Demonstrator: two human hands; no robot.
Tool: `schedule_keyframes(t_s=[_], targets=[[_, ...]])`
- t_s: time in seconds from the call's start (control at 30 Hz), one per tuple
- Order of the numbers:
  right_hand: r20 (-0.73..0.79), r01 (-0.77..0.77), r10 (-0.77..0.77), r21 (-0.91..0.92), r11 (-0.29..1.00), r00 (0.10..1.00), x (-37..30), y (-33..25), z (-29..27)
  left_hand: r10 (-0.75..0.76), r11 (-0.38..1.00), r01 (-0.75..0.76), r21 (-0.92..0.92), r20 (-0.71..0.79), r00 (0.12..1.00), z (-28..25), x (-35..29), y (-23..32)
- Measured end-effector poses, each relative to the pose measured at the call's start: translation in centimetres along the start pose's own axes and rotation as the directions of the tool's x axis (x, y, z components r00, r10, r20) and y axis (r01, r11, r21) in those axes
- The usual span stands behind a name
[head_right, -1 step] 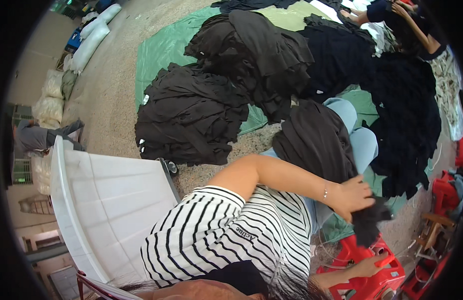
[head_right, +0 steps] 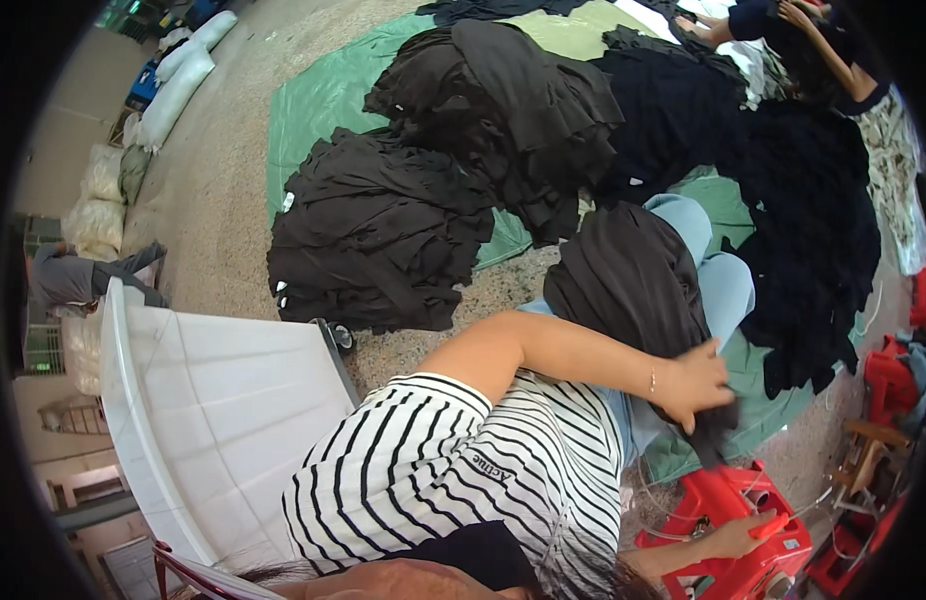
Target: Trimming loose threads from piles of dark garments using scissors.
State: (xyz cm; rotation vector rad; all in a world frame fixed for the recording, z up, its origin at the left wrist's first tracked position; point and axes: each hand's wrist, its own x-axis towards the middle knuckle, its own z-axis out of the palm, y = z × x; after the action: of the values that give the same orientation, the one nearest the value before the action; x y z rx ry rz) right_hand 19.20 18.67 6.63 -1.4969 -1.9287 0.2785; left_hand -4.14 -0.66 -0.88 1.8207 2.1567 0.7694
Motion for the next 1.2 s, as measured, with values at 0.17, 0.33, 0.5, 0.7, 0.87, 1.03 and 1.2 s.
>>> schedule_keyframes(t_s=[0.17,0.33,0.5,0.7,0.87,1.03,1.2], targets=[[0.002,-0.061,0.061,-0.092,0.994,0.998,0.1,2.2,-0.8,-0.194,0.959,0.246,0.144,-0.305,0.932,-2.6,-3.0,-4.3],[0.090,0.017,-0.001,-0.177,0.984,0.996,-1.5,-0.1,2.0,-0.104,0.967,0.228,0.114,-0.640,0.761,-8.1,-10.1,-14.4],[0.262,0.202,-0.171,-0.099,0.974,0.950,-0.7,-1.9,3.6,-0.611,0.567,0.821,0.065,-0.635,0.473,-8.7,-23.9,-28.3],[0.353,0.244,-0.175,-0.161,0.956,0.919,-0.4,-3.0,4.0,-0.967,-0.115,0.904,0.412,-0.254,-0.007,-2.1,-42.0,-33.7],[0.419,0.377,-0.247,-0.263,0.888,0.874,-0.3,-2.5,3.4,-0.978,-0.208,0.901,0.380,-0.090,-0.188,-1.8,-40.7,-34.5],[0.398,0.141,-0.049,-0.205,0.968,0.916,-1.7,-6.8,4.3,-0.950,-0.127,0.972,0.196,-0.304,-0.063,-0.2,-43.6,-34.7],[0.379,0.301,-0.191,-0.257,0.918,0.905,-0.5,-4.3,5.5,-0.888,0.299,0.199,-0.933,-0.349,-0.299,-6.2,-50.3,-32.2]])
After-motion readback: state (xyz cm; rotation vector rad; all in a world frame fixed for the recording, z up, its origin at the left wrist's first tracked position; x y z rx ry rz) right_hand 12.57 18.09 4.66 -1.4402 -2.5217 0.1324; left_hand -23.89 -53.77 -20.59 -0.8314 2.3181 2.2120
